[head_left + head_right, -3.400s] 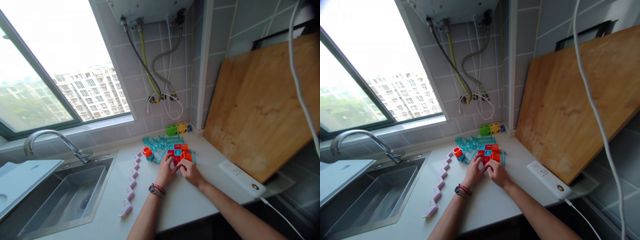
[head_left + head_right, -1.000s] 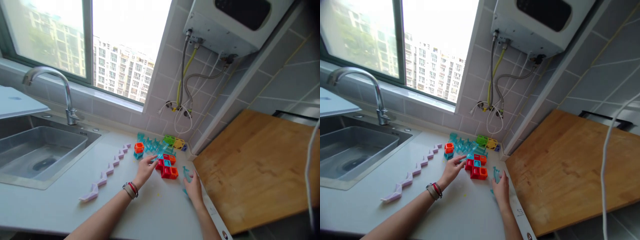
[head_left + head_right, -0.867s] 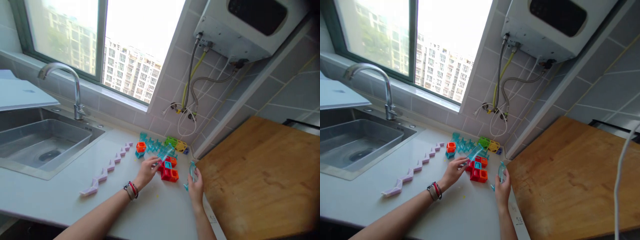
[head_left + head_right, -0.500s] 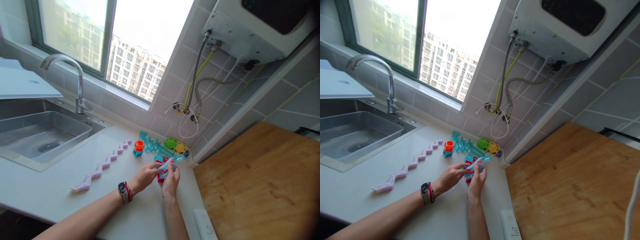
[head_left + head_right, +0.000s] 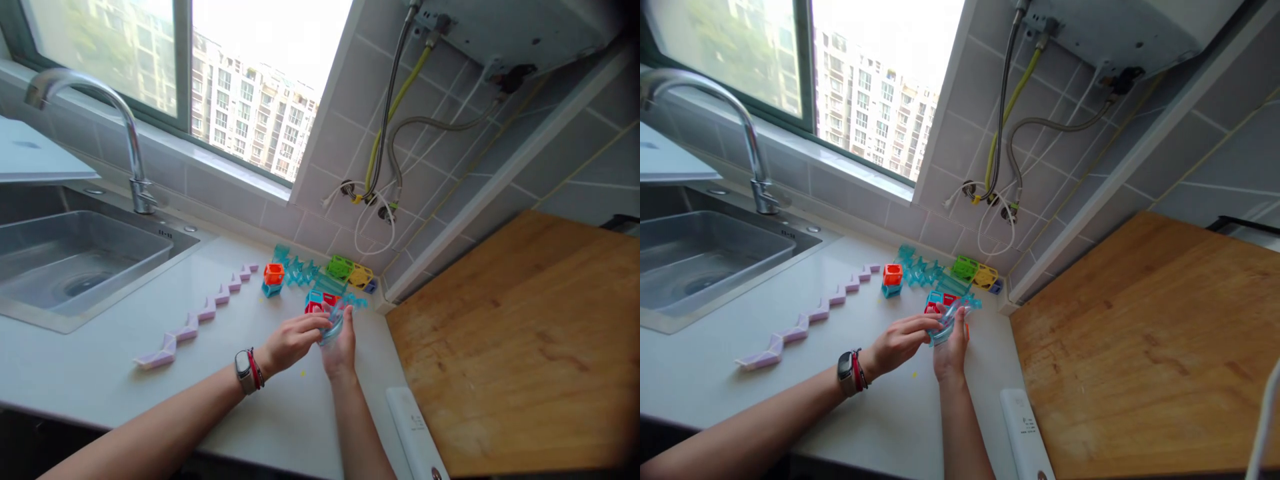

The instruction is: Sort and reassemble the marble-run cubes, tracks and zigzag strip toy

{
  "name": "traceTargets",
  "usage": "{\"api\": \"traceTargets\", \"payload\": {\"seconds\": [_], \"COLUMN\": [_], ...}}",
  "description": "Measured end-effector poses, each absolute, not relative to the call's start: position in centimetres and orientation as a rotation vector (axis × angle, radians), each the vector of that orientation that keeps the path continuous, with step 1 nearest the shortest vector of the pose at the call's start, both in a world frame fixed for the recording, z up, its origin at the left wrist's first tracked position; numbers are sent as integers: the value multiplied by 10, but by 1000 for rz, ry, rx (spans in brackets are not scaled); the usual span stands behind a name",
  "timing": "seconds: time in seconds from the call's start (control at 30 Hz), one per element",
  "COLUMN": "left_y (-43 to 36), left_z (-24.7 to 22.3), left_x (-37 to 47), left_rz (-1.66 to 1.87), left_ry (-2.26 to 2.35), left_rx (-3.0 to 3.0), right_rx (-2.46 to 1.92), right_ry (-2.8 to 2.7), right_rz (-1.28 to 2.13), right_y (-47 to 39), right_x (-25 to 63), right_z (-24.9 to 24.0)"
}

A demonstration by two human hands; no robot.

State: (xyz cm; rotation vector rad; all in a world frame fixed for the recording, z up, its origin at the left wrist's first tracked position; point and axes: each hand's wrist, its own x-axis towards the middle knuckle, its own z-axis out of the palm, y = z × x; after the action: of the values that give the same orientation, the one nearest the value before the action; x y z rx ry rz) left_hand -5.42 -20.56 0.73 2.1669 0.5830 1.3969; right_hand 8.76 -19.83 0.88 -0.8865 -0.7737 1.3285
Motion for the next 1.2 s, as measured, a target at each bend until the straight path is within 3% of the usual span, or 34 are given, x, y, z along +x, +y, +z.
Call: {"api": "traceTargets", "payload": {"seconds": [0.3, 0.47, 0.7, 1.2], "left_y": [-213, -197, -176, -180], "left_z": [13, 14, 1, 8], "left_x": [-48, -57, -56, -62], "left_rz": [1430, 1546, 1103, 883], "left_ry": [472, 745, 611, 584], "left_rx": [2063, 1698, 1261, 1185], "right_rx": [-854, -774, -835, -861], "right_ry": [-557, -814, -992, -984], "right_rz": [1328, 1319, 1458, 1441], "right_y": [-200, -205, -218, -217], "right_x": [98, 90, 75, 76], "right_z": [15, 16, 20, 5]}}
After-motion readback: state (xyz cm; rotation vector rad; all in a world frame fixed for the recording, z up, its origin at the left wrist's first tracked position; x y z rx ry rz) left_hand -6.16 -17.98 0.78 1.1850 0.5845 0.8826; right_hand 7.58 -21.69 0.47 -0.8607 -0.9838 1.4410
